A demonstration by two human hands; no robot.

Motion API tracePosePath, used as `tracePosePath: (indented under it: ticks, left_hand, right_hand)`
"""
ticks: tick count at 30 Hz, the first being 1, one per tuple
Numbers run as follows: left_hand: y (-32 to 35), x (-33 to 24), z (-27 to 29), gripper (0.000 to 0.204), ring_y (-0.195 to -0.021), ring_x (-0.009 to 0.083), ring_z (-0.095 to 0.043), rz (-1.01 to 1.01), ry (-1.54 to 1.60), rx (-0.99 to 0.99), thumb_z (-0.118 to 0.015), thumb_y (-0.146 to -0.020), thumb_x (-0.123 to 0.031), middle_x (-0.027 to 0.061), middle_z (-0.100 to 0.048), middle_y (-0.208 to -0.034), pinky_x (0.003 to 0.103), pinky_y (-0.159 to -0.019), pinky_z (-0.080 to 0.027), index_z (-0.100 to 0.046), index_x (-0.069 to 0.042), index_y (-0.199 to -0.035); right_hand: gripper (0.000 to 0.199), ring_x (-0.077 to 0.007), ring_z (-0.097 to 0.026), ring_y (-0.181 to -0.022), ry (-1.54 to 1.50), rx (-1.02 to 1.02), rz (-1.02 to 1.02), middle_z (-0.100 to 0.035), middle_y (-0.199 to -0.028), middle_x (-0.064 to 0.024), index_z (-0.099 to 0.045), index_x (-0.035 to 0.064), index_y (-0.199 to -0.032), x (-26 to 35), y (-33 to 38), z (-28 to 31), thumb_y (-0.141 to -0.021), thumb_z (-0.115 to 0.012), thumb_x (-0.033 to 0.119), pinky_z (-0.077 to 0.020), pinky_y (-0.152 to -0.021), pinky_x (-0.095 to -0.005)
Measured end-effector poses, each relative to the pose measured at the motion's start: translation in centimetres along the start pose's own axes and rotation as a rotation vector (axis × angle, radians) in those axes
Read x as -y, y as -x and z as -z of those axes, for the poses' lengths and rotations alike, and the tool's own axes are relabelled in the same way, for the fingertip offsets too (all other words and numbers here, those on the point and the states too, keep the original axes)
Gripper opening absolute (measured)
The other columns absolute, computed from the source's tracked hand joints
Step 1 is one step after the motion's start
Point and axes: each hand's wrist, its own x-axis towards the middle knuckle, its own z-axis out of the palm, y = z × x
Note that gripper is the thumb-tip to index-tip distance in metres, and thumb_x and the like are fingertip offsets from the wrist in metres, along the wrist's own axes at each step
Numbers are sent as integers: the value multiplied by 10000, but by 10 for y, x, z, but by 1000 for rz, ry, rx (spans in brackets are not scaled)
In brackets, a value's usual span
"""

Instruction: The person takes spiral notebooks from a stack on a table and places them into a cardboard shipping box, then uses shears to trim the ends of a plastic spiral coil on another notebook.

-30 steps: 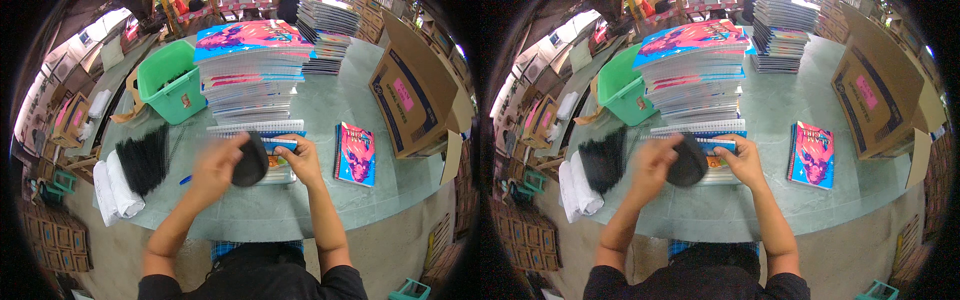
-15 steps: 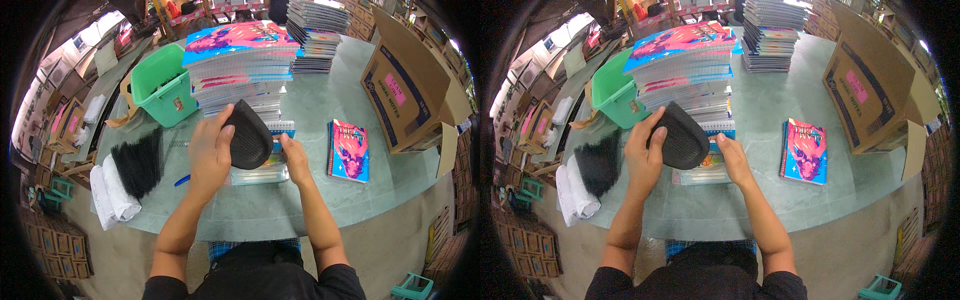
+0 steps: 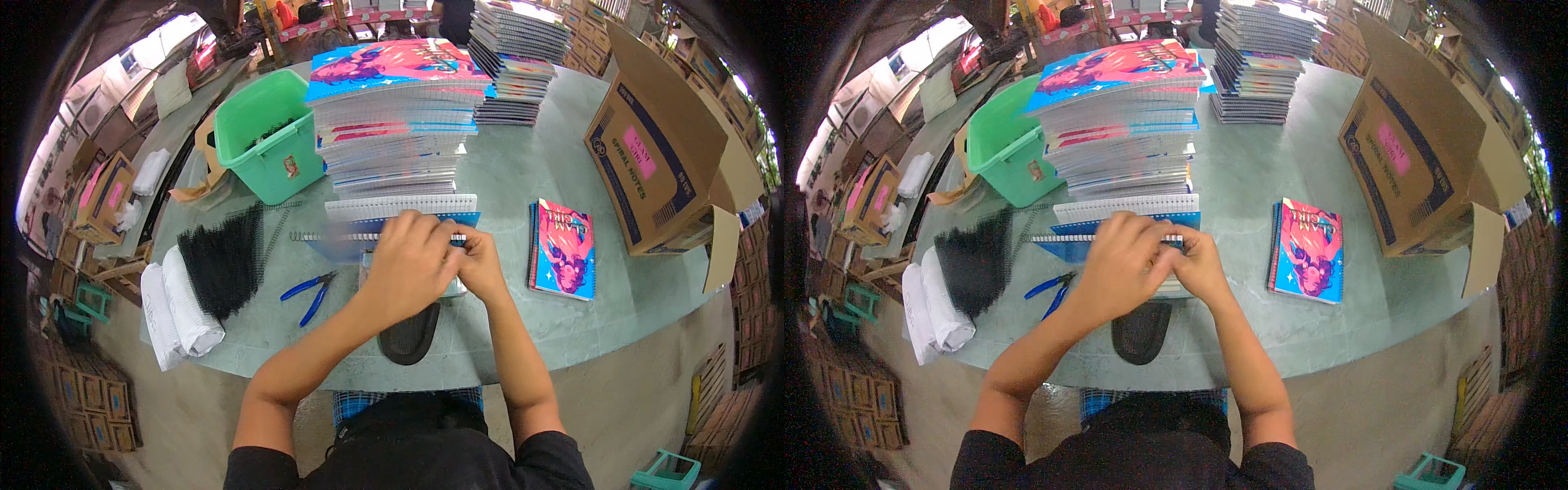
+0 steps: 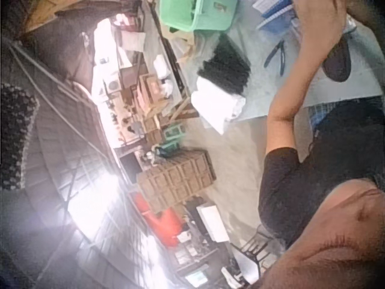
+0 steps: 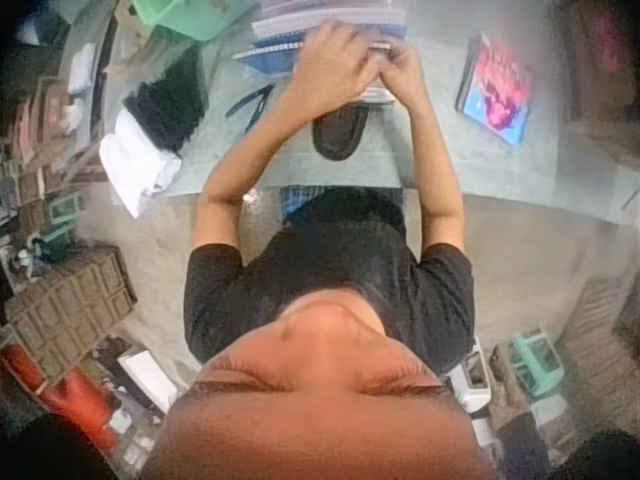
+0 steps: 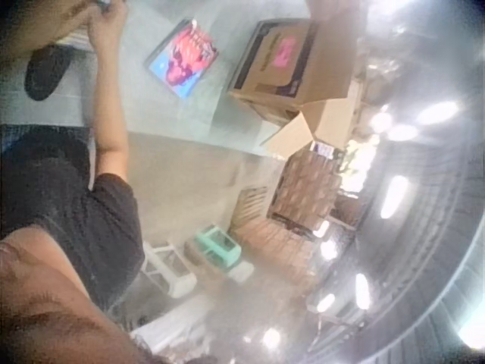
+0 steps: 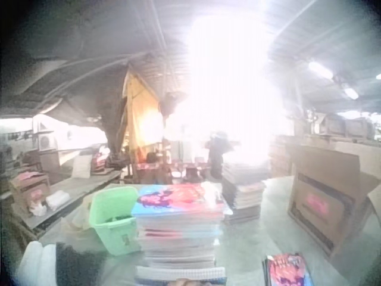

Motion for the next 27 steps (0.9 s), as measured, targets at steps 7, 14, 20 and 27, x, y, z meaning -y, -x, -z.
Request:
tracePosePath:
  ticks: [7,14,20,27]
  left_hand:
    - [-7,14,-9,222,-803,307,-521,19,222,164,-643,-683,-69,113,-546,-827,387,-724,-431,-594,-31,-896]
    - [3,7,10,204,-807,308,-534,-78,185,21,-661,-687,-89,109,-567,-856,406,-732,-436,-592,-36,-871]
    - [141,95,64,479,-954,360,-486,387,-204,552,-703,-651,-133,182,-513,-1012,399,-838,-414,-552,-62,-1100]
    - [193,130,62,485,-878,338,-501,566,-173,439,-613,-674,-99,177,-521,-933,371,-800,-421,-488,-3,-1133]
  right_hand:
    - [238,-85,-558,-762,177,-54,-22,-640,-836,-71,-581,-20,-1054,-14,13,2,-833,-494,-16,-454,-688,-241]
    - [245,-103,-560,-796,155,-41,52,-651,-883,-83,-602,23,-1061,3,4,8,-818,-570,23,-450,-719,-261]
    - [224,-255,-609,-832,808,181,289,-646,-892,-126,-638,38,-944,80,-9,-12,-738,-661,124,-475,-721,-341]
    - [222,-308,-597,-794,827,286,530,-628,-826,-153,-639,37,-943,60,-41,-123,-726,-650,80,-476,-701,-387]
